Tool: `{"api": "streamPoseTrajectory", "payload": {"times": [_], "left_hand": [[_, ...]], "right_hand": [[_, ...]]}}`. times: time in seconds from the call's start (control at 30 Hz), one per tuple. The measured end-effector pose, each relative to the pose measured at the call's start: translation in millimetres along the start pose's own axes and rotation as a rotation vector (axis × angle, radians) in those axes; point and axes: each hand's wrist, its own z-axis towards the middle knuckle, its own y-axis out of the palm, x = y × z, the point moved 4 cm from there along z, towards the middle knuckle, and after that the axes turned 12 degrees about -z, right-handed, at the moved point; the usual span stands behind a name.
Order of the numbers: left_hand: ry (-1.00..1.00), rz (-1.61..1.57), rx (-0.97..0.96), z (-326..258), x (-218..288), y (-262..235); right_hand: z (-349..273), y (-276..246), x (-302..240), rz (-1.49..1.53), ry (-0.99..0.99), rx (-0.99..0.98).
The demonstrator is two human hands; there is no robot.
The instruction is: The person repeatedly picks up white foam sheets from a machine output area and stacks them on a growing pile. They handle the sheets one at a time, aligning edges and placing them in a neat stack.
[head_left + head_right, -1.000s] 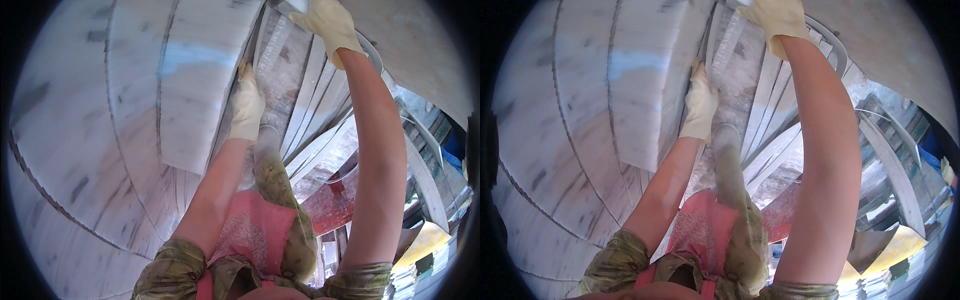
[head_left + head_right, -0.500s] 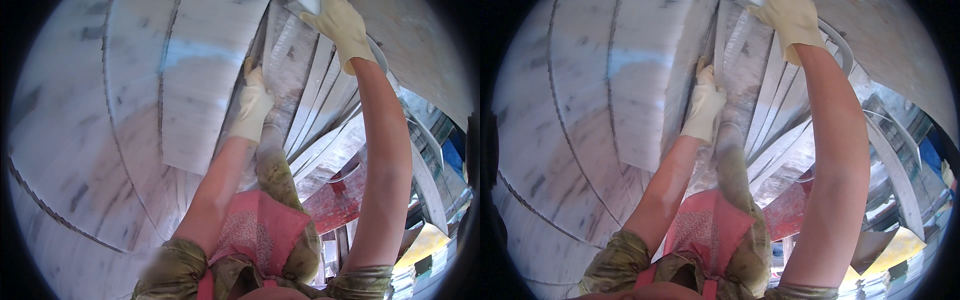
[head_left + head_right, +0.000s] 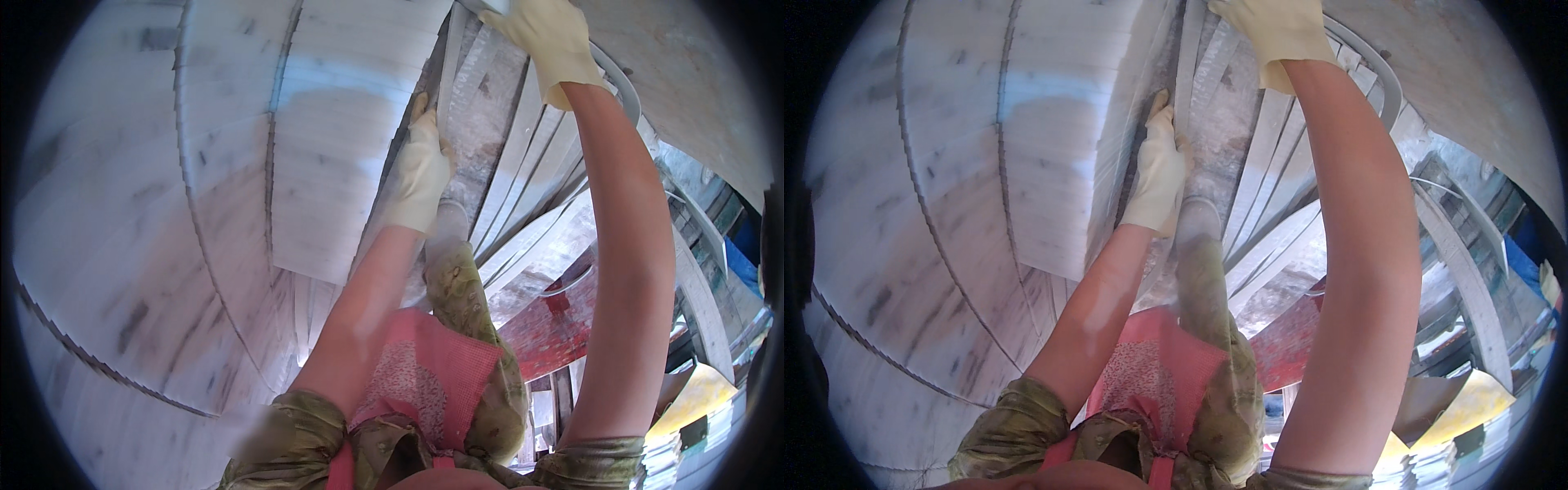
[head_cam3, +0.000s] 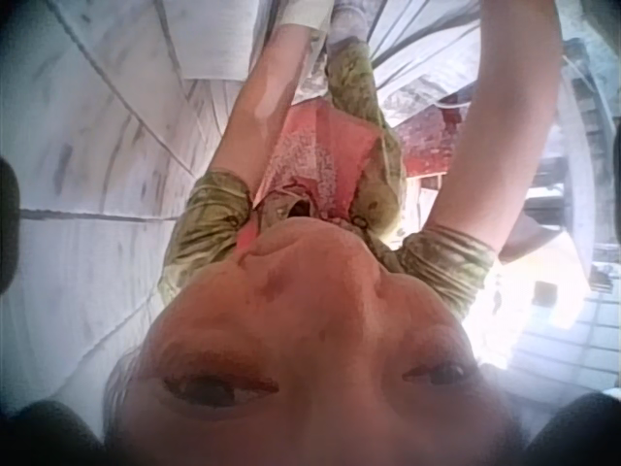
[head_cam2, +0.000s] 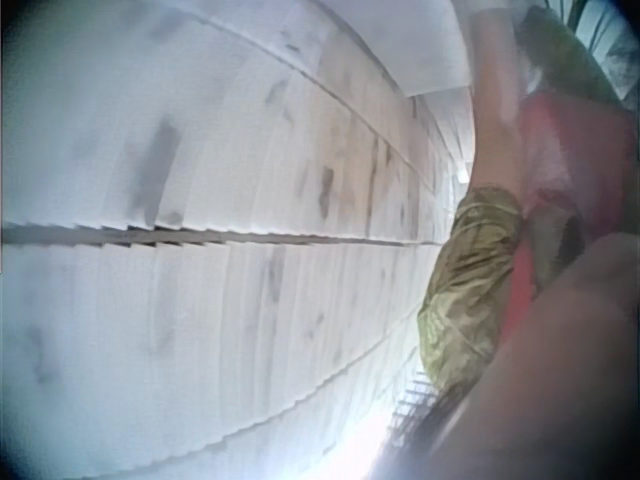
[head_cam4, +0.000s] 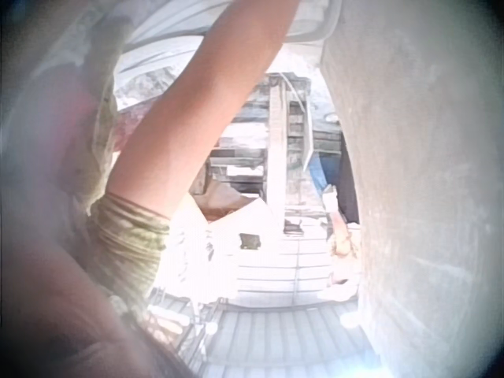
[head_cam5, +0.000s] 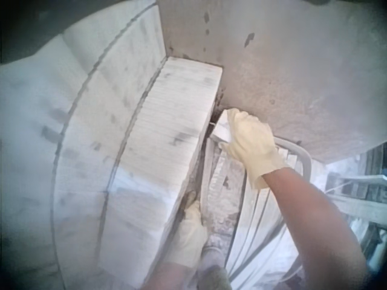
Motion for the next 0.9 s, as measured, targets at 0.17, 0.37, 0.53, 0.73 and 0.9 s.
{"api": "streamPoseTrajectory", "payload": {"times": [0.17,0.37,0.53,0.73,0.9], "left_hand": [[0.298,0.537,0.089,-36.5,25.7,-3.2],[0.053,0.665,0.098,-57.5,43.6,-4.6],[0.262,0.611,0.189,-52.3,53.4,-5.7],[0.299,0.577,0.178,-60.4,52.1,-9.6],[0.177,0.594,0.186,-46.7,50.1,-6.6]], "right_hand": [[5.6,-11.7,-6.3,0.070,-0.064,0.104],[13.6,-14.6,-8.2,0.161,-0.125,0.035],[11.4,-15.4,-3.3,0.226,-0.085,-0.036],[-5.5,-24.8,3.2,0.320,-0.071,0.250],[-10.8,-18.8,4.9,0.320,-0.082,0.236]]}}
